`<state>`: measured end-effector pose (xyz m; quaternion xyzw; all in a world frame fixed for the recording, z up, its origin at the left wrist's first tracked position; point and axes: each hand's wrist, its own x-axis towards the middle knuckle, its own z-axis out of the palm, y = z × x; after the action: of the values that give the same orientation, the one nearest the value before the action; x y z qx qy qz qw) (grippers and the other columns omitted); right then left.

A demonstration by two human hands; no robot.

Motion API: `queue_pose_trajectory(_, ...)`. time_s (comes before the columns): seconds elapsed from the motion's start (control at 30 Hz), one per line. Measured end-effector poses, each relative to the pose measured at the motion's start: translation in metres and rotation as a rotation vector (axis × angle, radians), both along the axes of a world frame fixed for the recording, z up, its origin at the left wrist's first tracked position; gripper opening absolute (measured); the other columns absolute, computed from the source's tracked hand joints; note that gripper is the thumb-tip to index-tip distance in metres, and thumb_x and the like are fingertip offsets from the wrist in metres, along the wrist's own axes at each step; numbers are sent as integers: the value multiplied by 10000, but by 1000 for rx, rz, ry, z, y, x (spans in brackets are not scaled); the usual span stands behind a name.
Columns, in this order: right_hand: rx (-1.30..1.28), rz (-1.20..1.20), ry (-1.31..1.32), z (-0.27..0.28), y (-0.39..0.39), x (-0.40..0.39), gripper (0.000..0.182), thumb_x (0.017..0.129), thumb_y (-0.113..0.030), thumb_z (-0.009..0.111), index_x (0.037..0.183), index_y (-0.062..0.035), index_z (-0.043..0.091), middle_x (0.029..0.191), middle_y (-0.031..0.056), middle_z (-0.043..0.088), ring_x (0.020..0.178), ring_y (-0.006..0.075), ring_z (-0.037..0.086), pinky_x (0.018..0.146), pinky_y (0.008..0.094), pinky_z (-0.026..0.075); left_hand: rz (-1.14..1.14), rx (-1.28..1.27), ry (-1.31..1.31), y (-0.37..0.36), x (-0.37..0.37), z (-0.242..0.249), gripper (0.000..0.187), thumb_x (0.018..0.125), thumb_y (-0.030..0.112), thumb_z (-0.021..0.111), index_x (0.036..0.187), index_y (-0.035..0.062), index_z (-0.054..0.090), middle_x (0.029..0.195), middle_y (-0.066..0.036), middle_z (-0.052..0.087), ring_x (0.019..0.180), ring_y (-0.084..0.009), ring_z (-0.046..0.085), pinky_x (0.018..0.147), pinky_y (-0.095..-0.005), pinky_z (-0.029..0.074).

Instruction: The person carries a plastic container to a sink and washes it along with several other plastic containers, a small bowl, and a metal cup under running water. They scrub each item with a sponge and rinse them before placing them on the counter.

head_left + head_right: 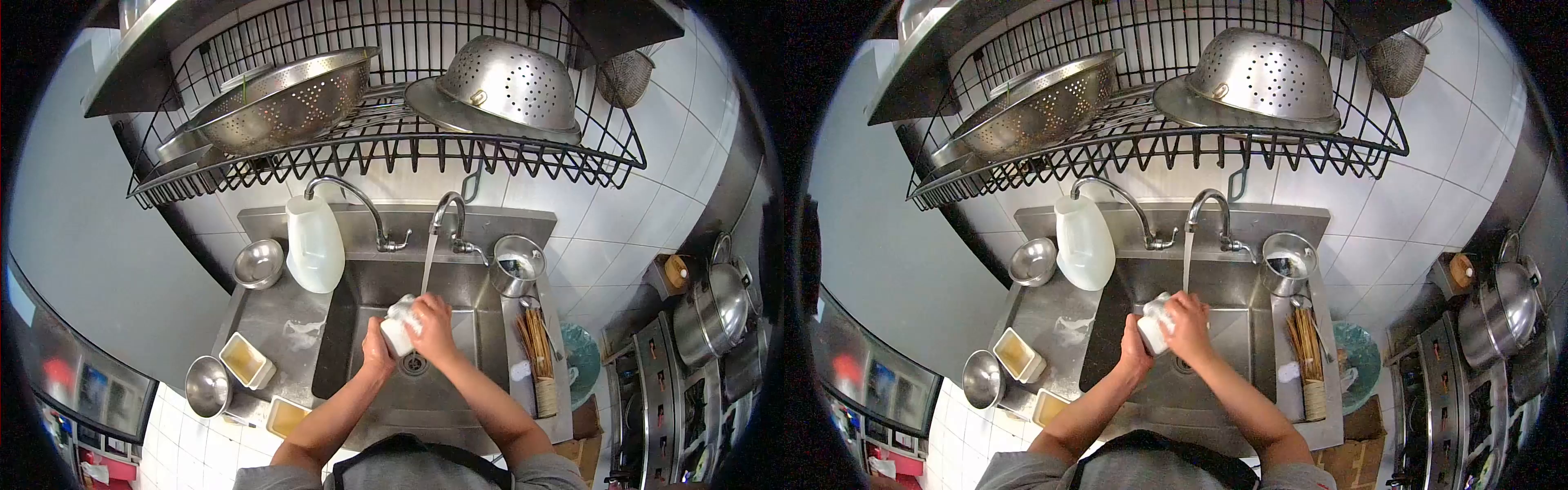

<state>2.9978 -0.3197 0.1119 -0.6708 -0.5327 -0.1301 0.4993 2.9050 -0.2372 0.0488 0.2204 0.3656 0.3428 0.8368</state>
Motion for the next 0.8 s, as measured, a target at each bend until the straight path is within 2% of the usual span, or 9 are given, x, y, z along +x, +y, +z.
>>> queue_pose_trajectory(0.1,75,-31,280,-18,6,46,242,596,-18,665,728,-4,463,727,133,467,703,309,486,626,343,399,-5,27,-4,17,-5,-8,453,791,370,487,1039,-9,507,978,-122,567,863,-246,584,750,-399,482)
queue_pose_trajectory(0.17,22,-10,209,-30,3,33,233,597,-54,680,764,-27,521,840,112,517,823,323,502,708,417,384,49,19,8,16,-4,4,453,806,374,467,1046,-8,504,1001,-126,562,888,-247,580,761,-402,480)
queue_pose_trajectory(0.27,-9,22,-34,-28,-8,-19,284,568,-93,696,806,-65,542,936,77,504,911,307,463,760,441,341,36,-45,-104,21,5,-19,441,826,366,438,1054,-4,507,1011,-124,562,896,-256,579,775,-406,478)
queue_pose_trajectory(0.3,-60,55,-59,-18,-11,-23,253,611,-97,681,788,-31,512,923,118,487,870,326,476,772,431,342,24,-72,-157,22,8,-22,441,829,369,434,1056,-2,507,1015,-123,562,896,-258,579,776,-407,478)
queue_pose_trajectory(0.33,-2,35,-34,-20,-8,-15,240,613,-81,674,782,-27,513,914,117,489,859,323,476,763,428,344,9,-68,-132,23,7,-26,448,835,379,419,1061,2,507,1022,-123,563,903,-261,578,784,-408,475)
queue_pose_trajectory(0.43,47,-47,86,-23,1,26,233,602,-47,659,782,-17,513,862,115,504,830,321,474,735,406,354,-24,-60,-68,11,-1,14,474,853,412,373,1077,17,508,1044,-125,567,924,-273,577,809,-413,467)
queue_pose_trajectory(0.53,31,-30,12,-15,-4,5,235,601,-43,662,779,-17,510,851,115,506,821,322,474,732,411,352,-6,-19,-114,20,5,-12,475,871,414,345,1094,24,497,1052,-121,568,955,-267,569,829,-413,458)
queue_pose_trajectory(0.7,26,-70,73,-19,-4,26,239,600,-63,681,765,-30,511,874,104,506,839,311,476,742,398,347,-30,-59,-85,16,1,1,447,878,404,347,1075,35,501,1049,-121,569,948,-261,570,828,-410,457)
queue_pose_trajectory(0.8,37,42,-32,-13,-12,-8,209,602,-45,685,709,-29,506,830,88,510,815,301,474,712,392,336,-27,-53,-108,22,6,-13,440,865,393,369,1079,31,499,1036,-118,568,938,-255,571,825,-412,458)
